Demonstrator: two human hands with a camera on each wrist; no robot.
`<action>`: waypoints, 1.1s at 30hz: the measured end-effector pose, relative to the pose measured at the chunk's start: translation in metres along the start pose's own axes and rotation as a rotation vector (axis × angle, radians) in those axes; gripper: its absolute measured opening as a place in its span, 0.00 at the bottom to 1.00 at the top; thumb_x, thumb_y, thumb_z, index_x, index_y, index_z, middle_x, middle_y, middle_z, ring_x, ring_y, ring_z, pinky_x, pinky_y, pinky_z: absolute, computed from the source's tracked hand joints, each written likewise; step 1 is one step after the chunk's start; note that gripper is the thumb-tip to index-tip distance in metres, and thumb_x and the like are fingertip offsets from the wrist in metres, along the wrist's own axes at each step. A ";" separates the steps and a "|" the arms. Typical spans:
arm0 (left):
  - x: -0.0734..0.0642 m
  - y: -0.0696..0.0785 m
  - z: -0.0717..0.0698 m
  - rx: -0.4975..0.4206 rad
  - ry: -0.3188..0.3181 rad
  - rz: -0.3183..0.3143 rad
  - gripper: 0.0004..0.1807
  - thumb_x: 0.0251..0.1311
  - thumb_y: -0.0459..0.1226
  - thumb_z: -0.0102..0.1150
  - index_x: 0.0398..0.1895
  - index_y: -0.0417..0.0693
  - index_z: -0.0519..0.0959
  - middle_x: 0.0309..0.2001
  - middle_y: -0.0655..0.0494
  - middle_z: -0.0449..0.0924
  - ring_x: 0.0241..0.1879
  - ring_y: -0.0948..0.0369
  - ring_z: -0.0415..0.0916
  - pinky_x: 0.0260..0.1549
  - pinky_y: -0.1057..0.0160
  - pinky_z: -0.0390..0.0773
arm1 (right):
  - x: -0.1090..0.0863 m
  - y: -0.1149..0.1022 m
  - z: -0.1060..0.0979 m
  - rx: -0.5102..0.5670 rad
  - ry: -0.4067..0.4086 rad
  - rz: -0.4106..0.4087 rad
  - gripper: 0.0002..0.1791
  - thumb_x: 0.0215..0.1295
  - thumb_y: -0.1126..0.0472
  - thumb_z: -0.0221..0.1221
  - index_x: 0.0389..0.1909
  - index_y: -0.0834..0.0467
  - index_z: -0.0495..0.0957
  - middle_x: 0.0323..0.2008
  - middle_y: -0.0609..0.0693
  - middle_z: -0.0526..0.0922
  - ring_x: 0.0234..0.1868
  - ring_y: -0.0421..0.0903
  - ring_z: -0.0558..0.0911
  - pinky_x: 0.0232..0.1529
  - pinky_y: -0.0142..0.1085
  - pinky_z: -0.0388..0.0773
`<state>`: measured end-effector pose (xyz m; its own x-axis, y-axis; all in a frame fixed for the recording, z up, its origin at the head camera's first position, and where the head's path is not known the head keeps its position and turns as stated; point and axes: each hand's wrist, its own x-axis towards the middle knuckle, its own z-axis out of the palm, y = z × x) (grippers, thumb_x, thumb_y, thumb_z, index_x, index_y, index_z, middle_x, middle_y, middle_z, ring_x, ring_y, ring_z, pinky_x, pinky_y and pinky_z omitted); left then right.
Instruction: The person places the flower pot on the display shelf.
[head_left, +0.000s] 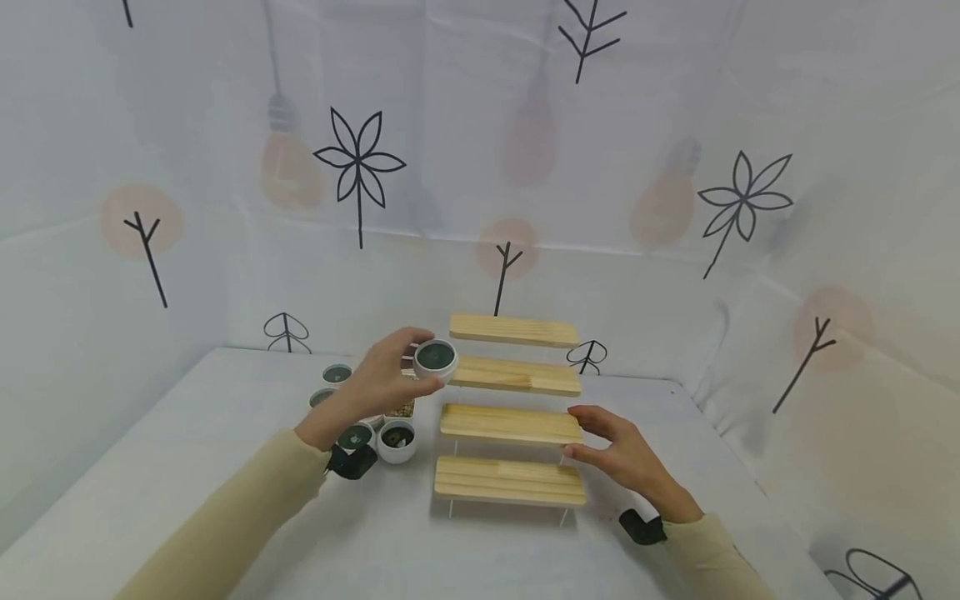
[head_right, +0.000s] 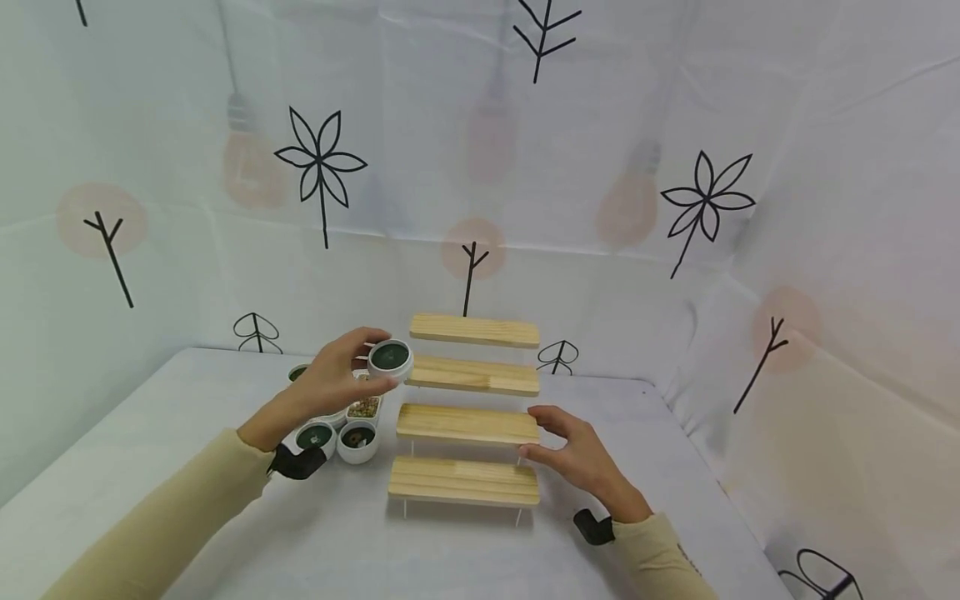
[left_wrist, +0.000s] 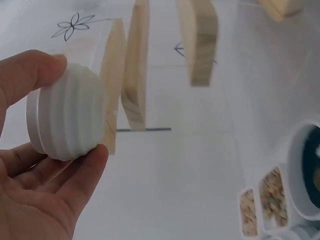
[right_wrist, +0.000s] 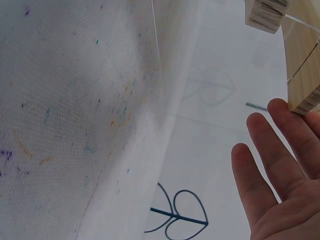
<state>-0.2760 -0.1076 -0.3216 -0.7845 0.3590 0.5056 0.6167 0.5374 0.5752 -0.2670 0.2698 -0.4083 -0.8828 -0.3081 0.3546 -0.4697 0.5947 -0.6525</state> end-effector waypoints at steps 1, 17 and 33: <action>0.005 0.002 0.001 -0.007 0.001 0.012 0.36 0.50 0.41 0.72 0.61 0.40 0.68 0.57 0.46 0.73 0.52 0.54 0.76 0.50 0.61 0.78 | 0.000 0.000 0.000 0.002 -0.001 0.001 0.34 0.53 0.47 0.69 0.60 0.56 0.72 0.54 0.56 0.78 0.56 0.58 0.76 0.56 0.53 0.73; 0.077 0.019 0.013 -0.120 -0.093 0.052 0.33 0.50 0.41 0.71 0.59 0.40 0.71 0.52 0.50 0.76 0.48 0.55 0.77 0.48 0.61 0.79 | 0.006 -0.011 0.002 0.003 0.009 0.048 0.36 0.51 0.46 0.70 0.60 0.56 0.72 0.53 0.53 0.79 0.56 0.56 0.77 0.56 0.52 0.74; 0.129 0.037 0.056 -0.161 -0.145 0.000 0.35 0.52 0.42 0.71 0.63 0.41 0.69 0.53 0.51 0.74 0.50 0.57 0.75 0.44 0.66 0.79 | 0.005 -0.011 0.000 0.041 -0.006 0.056 0.36 0.52 0.45 0.70 0.61 0.54 0.72 0.55 0.52 0.77 0.58 0.59 0.74 0.57 0.57 0.71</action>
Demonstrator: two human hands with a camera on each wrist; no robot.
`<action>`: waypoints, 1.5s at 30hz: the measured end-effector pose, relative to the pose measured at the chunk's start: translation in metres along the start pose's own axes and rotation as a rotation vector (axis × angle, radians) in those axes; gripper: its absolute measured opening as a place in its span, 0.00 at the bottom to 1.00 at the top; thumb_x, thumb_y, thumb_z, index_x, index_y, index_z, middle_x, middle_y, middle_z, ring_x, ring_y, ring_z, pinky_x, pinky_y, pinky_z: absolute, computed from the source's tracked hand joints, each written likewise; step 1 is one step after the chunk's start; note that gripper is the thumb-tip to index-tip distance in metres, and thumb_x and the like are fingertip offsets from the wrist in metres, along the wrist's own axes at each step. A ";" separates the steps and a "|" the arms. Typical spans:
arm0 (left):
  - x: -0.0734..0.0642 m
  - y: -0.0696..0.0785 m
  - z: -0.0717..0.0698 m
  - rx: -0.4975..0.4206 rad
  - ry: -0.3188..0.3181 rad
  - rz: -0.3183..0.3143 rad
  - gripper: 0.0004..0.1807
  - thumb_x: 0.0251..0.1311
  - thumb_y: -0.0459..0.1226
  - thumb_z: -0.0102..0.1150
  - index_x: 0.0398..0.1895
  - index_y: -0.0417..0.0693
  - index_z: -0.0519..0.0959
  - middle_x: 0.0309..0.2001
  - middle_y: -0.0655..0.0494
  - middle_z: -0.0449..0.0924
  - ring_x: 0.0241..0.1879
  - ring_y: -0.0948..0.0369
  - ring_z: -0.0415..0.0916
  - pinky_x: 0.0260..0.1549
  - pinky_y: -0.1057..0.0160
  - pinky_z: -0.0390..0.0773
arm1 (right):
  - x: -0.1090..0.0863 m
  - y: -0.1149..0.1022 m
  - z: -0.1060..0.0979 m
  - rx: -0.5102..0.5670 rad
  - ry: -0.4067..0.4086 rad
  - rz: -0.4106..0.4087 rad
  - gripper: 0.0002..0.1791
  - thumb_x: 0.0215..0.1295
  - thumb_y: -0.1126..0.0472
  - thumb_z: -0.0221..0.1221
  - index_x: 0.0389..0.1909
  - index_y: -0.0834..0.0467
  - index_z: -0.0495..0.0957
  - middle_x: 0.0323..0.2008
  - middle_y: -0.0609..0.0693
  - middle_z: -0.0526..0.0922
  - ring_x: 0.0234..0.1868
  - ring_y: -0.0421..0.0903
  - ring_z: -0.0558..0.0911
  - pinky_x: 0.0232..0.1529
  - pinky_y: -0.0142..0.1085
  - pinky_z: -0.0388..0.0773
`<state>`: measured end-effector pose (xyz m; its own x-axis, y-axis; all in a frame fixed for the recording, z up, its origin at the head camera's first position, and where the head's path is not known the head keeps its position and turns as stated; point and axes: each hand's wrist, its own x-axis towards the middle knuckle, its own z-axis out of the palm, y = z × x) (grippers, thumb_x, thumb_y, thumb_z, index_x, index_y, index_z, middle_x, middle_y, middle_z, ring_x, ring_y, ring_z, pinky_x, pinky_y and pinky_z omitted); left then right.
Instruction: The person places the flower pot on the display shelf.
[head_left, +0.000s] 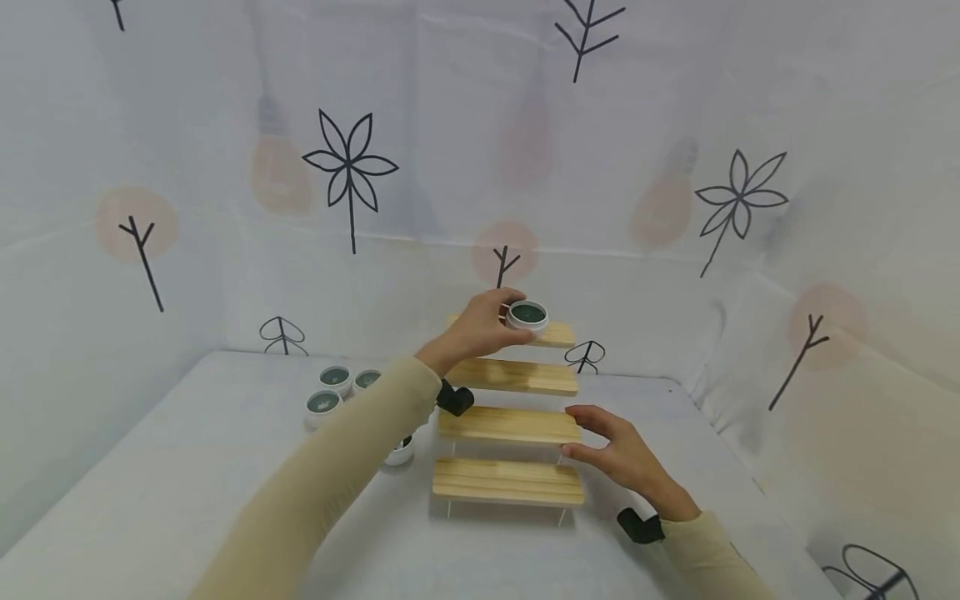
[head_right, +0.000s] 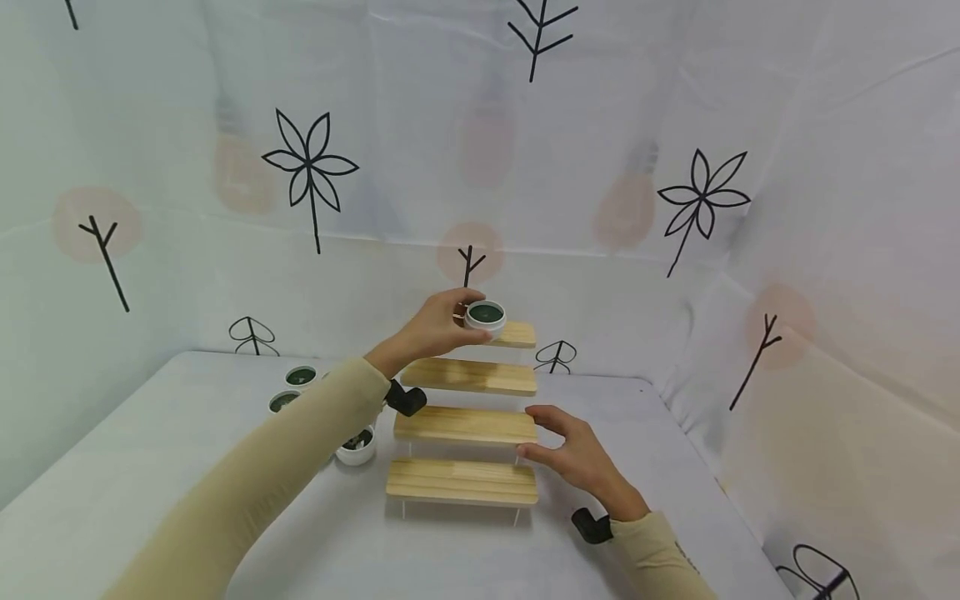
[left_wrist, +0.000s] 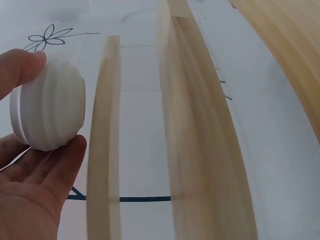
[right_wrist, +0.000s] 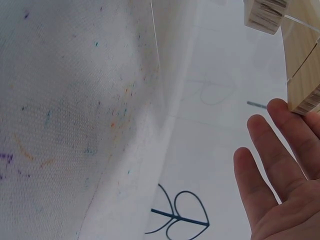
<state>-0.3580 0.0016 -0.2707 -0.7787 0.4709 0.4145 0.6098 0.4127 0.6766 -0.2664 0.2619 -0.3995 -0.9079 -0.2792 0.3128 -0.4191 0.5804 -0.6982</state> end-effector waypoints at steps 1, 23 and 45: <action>0.002 0.000 0.002 -0.002 -0.001 -0.007 0.35 0.52 0.41 0.70 0.63 0.41 0.69 0.53 0.51 0.75 0.50 0.57 0.75 0.45 0.66 0.78 | 0.000 0.000 0.000 0.002 -0.001 -0.001 0.36 0.51 0.45 0.70 0.61 0.55 0.72 0.55 0.52 0.77 0.58 0.59 0.74 0.57 0.57 0.71; 0.027 0.000 0.032 0.025 -0.001 0.003 0.37 0.54 0.46 0.68 0.65 0.41 0.68 0.53 0.50 0.75 0.48 0.59 0.75 0.43 0.68 0.77 | 0.001 0.001 0.000 -0.045 0.010 -0.025 0.35 0.51 0.44 0.69 0.60 0.54 0.73 0.54 0.51 0.79 0.58 0.58 0.75 0.57 0.57 0.71; 0.003 0.000 0.017 0.021 -0.015 -0.023 0.41 0.55 0.48 0.67 0.70 0.49 0.61 0.63 0.49 0.68 0.57 0.55 0.71 0.53 0.61 0.75 | 0.001 0.004 0.000 -0.053 0.008 -0.014 0.37 0.52 0.43 0.69 0.60 0.56 0.72 0.55 0.51 0.78 0.59 0.58 0.74 0.57 0.59 0.70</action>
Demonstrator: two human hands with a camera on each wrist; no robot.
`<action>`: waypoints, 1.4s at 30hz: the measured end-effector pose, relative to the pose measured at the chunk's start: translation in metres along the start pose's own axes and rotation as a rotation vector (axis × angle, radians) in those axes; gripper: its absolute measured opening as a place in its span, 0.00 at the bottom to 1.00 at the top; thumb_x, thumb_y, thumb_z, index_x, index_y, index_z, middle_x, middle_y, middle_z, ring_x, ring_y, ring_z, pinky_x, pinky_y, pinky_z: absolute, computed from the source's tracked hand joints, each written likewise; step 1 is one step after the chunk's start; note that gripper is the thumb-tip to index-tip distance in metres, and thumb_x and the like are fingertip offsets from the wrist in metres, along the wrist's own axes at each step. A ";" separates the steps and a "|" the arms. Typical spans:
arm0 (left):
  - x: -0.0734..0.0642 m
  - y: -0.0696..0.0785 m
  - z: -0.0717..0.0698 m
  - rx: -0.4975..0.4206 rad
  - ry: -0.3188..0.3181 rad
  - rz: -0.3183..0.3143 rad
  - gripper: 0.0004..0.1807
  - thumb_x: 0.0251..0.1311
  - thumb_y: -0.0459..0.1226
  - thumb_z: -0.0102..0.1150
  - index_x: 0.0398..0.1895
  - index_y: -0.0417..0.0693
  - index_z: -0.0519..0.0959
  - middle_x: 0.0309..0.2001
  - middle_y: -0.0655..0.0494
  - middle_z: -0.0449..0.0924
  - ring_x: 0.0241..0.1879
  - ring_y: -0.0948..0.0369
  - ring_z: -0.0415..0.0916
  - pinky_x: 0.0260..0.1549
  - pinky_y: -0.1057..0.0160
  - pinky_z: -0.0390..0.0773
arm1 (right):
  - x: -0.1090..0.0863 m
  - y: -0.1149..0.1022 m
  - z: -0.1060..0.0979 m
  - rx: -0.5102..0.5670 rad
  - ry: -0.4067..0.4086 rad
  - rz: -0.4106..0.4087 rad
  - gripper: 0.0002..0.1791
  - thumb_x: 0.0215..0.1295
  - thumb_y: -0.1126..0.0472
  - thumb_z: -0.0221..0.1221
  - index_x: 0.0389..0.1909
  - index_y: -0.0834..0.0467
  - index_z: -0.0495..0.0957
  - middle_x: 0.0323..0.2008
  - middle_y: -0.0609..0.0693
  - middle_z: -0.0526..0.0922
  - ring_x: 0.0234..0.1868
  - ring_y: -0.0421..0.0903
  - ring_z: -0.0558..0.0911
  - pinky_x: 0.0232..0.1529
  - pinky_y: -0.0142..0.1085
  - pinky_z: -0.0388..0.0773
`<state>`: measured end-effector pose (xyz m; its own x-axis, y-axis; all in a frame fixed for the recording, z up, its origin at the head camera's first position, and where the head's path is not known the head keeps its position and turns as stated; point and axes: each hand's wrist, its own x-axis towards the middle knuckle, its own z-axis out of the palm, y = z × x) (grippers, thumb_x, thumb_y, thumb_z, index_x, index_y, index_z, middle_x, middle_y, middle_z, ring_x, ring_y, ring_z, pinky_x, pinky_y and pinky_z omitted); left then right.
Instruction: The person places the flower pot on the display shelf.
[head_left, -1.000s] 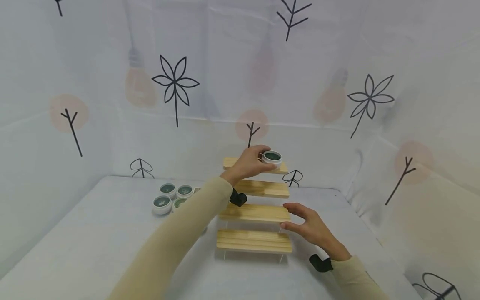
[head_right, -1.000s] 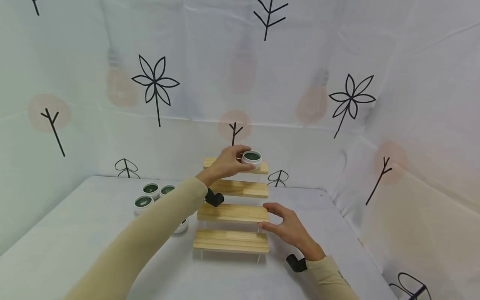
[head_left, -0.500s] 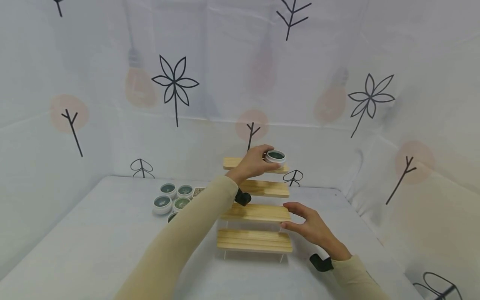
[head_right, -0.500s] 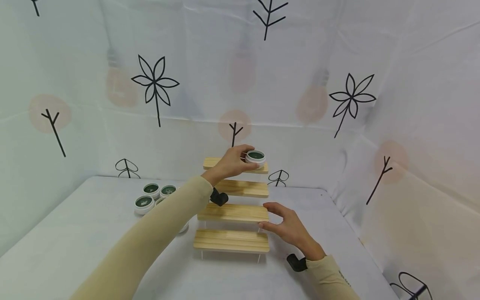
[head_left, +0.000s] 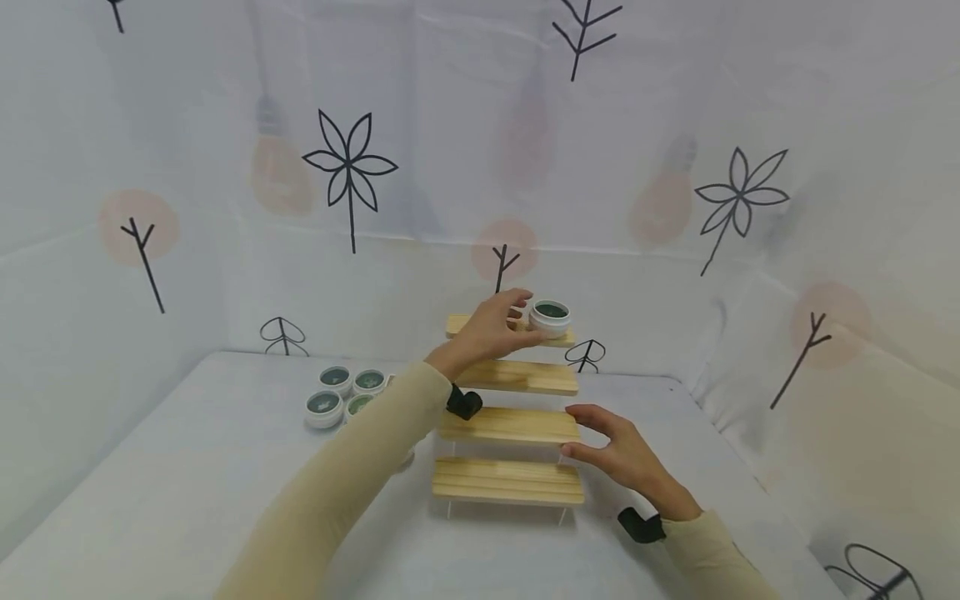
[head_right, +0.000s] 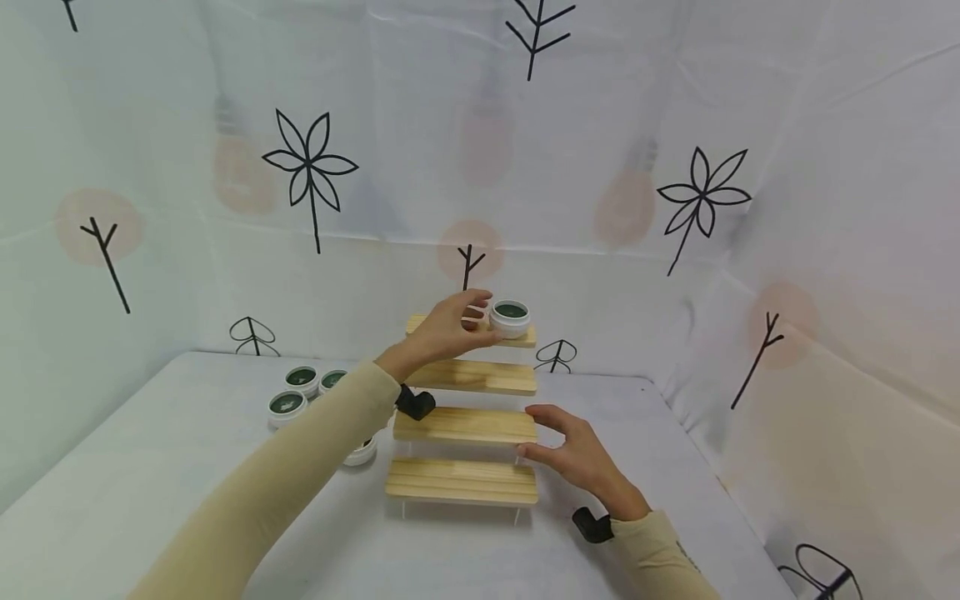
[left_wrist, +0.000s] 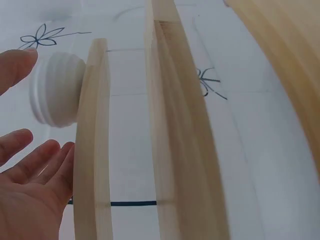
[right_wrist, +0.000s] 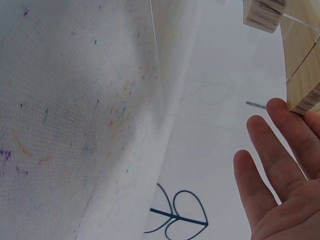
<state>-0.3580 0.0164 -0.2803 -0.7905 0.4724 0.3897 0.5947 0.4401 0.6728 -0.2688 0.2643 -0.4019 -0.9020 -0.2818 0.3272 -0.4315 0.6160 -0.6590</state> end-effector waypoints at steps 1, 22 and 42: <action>-0.005 0.000 -0.003 0.001 0.004 0.003 0.40 0.55 0.47 0.67 0.69 0.49 0.62 0.63 0.49 0.68 0.58 0.54 0.71 0.54 0.61 0.75 | 0.001 0.000 0.000 -0.002 0.000 0.000 0.37 0.52 0.43 0.69 0.60 0.56 0.72 0.55 0.51 0.78 0.59 0.58 0.74 0.57 0.59 0.70; -0.093 -0.017 -0.033 0.053 0.096 0.186 0.34 0.56 0.41 0.68 0.62 0.37 0.68 0.58 0.44 0.71 0.58 0.52 0.69 0.56 0.58 0.74 | 0.000 0.003 0.003 -0.009 0.009 -0.008 0.36 0.51 0.44 0.70 0.60 0.54 0.73 0.55 0.52 0.78 0.58 0.57 0.75 0.57 0.59 0.70; -0.179 -0.068 -0.048 0.175 0.209 0.104 0.32 0.52 0.41 0.70 0.59 0.38 0.71 0.55 0.43 0.75 0.55 0.49 0.73 0.50 0.51 0.78 | 0.002 0.003 0.001 0.002 0.010 -0.035 0.34 0.52 0.46 0.70 0.59 0.54 0.73 0.54 0.52 0.78 0.58 0.58 0.75 0.56 0.57 0.72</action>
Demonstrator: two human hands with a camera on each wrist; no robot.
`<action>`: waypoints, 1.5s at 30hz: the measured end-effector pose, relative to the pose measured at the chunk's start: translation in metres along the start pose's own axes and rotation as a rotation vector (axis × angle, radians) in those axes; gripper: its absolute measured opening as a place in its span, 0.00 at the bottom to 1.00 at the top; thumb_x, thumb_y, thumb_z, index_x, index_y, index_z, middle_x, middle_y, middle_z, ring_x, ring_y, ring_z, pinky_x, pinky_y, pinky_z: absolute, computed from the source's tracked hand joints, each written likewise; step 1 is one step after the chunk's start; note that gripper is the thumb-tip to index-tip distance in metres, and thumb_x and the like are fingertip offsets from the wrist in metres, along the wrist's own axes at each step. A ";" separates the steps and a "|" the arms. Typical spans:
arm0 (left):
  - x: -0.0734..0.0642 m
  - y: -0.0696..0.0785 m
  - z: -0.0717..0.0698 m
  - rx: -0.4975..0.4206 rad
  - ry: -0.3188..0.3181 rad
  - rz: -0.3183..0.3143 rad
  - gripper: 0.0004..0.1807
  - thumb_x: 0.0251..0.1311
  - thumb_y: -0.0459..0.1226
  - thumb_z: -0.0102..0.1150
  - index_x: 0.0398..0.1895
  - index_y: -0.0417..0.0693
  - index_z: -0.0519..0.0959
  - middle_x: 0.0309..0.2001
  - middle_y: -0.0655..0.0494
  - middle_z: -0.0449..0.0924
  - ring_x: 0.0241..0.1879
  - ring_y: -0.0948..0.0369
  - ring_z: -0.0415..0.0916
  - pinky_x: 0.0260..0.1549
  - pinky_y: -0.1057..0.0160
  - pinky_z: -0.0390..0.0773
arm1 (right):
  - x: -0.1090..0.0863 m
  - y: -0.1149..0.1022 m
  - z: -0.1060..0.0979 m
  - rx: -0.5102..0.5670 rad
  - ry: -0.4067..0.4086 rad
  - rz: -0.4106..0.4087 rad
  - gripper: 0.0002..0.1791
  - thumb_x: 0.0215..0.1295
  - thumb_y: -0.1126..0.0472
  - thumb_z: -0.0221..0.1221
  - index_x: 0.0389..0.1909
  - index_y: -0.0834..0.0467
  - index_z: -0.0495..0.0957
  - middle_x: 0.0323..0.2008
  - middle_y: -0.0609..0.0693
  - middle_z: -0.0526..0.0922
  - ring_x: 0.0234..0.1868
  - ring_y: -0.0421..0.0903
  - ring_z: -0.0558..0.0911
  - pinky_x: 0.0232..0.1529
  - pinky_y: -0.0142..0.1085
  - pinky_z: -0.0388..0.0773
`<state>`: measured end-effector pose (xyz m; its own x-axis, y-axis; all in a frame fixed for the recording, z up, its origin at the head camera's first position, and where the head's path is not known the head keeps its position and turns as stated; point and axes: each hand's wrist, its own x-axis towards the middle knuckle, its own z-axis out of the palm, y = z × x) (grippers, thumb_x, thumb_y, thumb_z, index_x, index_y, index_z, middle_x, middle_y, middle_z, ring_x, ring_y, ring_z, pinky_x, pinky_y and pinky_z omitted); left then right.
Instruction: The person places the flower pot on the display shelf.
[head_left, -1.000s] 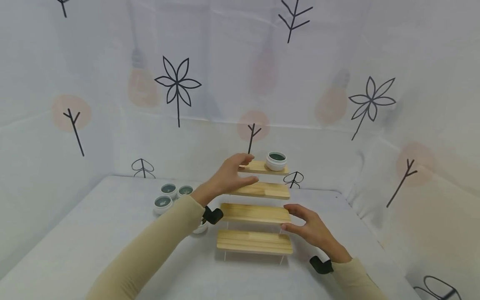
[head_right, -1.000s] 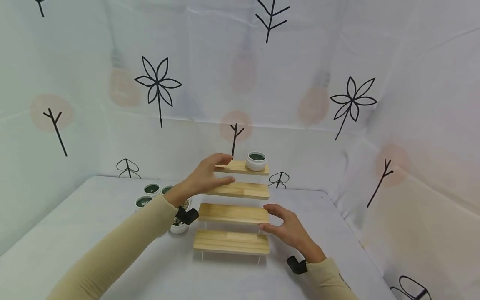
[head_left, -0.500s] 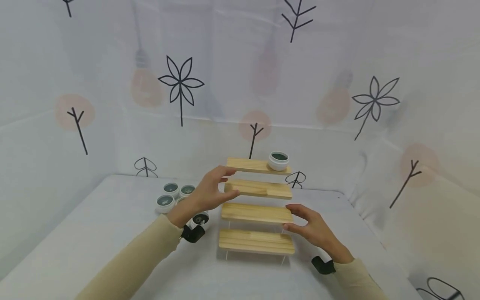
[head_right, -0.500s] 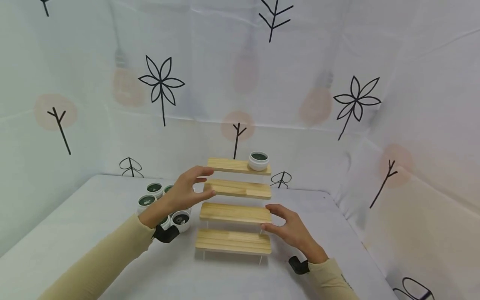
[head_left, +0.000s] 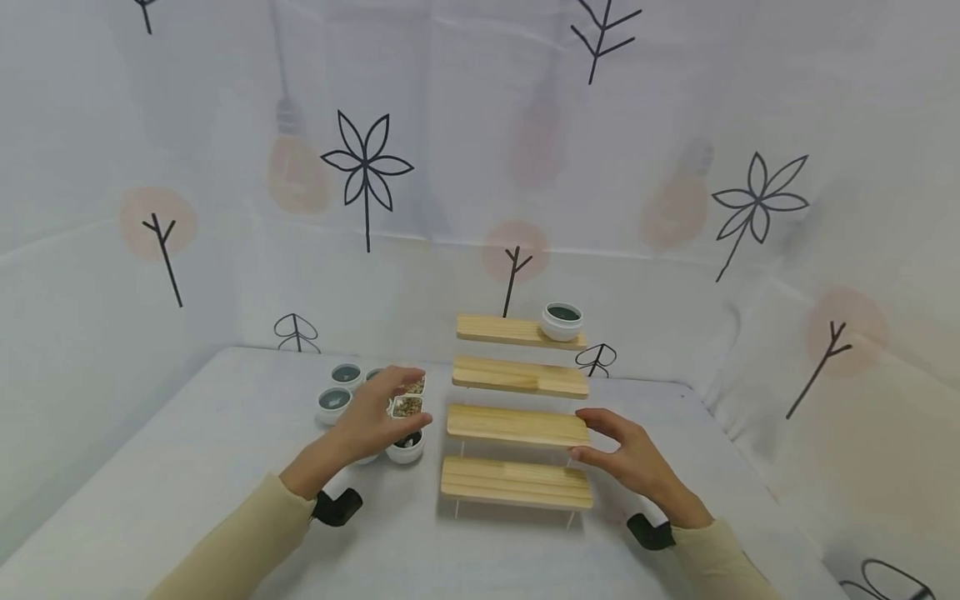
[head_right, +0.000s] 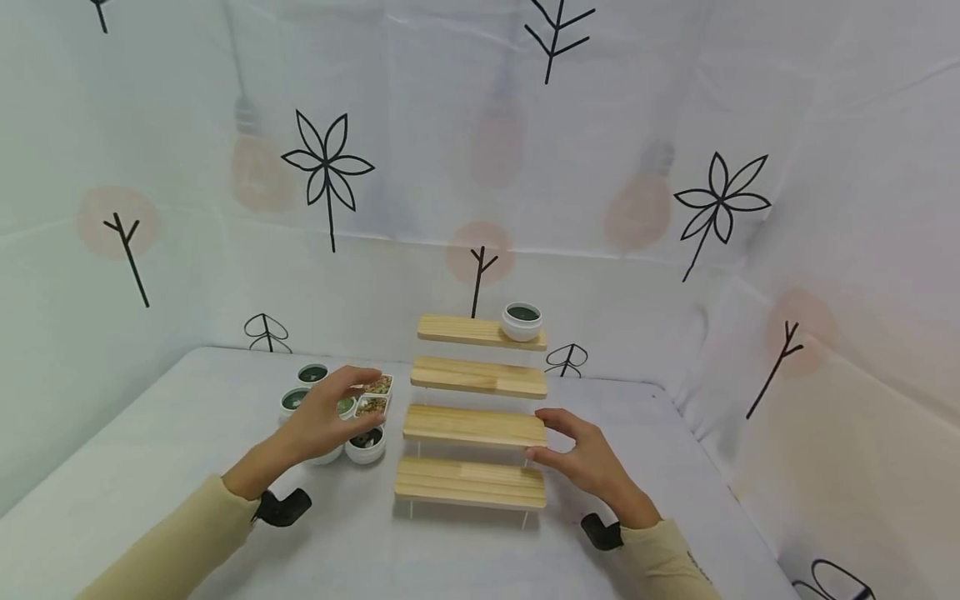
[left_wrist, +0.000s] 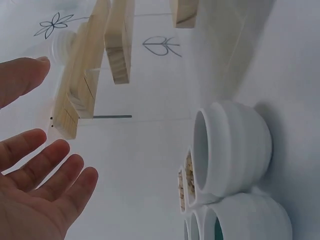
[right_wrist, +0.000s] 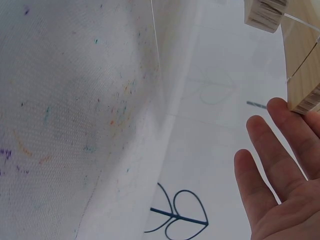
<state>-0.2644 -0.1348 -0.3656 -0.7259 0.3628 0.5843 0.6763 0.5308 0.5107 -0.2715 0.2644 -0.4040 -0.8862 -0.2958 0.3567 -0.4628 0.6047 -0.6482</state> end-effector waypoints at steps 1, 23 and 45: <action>-0.003 -0.002 -0.001 0.010 0.005 0.002 0.32 0.52 0.42 0.70 0.59 0.39 0.72 0.54 0.44 0.75 0.55 0.50 0.73 0.50 0.52 0.78 | 0.000 0.000 0.000 0.001 0.001 0.000 0.34 0.52 0.47 0.70 0.59 0.54 0.73 0.54 0.52 0.78 0.57 0.58 0.75 0.56 0.57 0.72; -0.045 -0.039 -0.017 0.109 0.005 -0.189 0.35 0.50 0.41 0.71 0.61 0.39 0.70 0.57 0.45 0.74 0.56 0.49 0.72 0.52 0.52 0.77 | -0.002 0.000 -0.004 -0.005 0.012 0.003 0.34 0.52 0.47 0.70 0.59 0.55 0.73 0.54 0.53 0.79 0.57 0.59 0.75 0.55 0.59 0.71; -0.059 -0.056 -0.013 0.160 -0.072 -0.349 0.36 0.49 0.44 0.71 0.60 0.37 0.70 0.56 0.41 0.74 0.51 0.45 0.75 0.50 0.48 0.77 | -0.002 0.000 0.000 -0.018 0.008 -0.002 0.33 0.52 0.45 0.69 0.58 0.52 0.74 0.54 0.50 0.79 0.57 0.57 0.76 0.56 0.57 0.72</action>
<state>-0.2578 -0.1956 -0.4199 -0.9196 0.1889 0.3443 0.3632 0.7426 0.5627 -0.2695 0.2655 -0.4049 -0.8849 -0.2913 0.3635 -0.4641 0.6176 -0.6349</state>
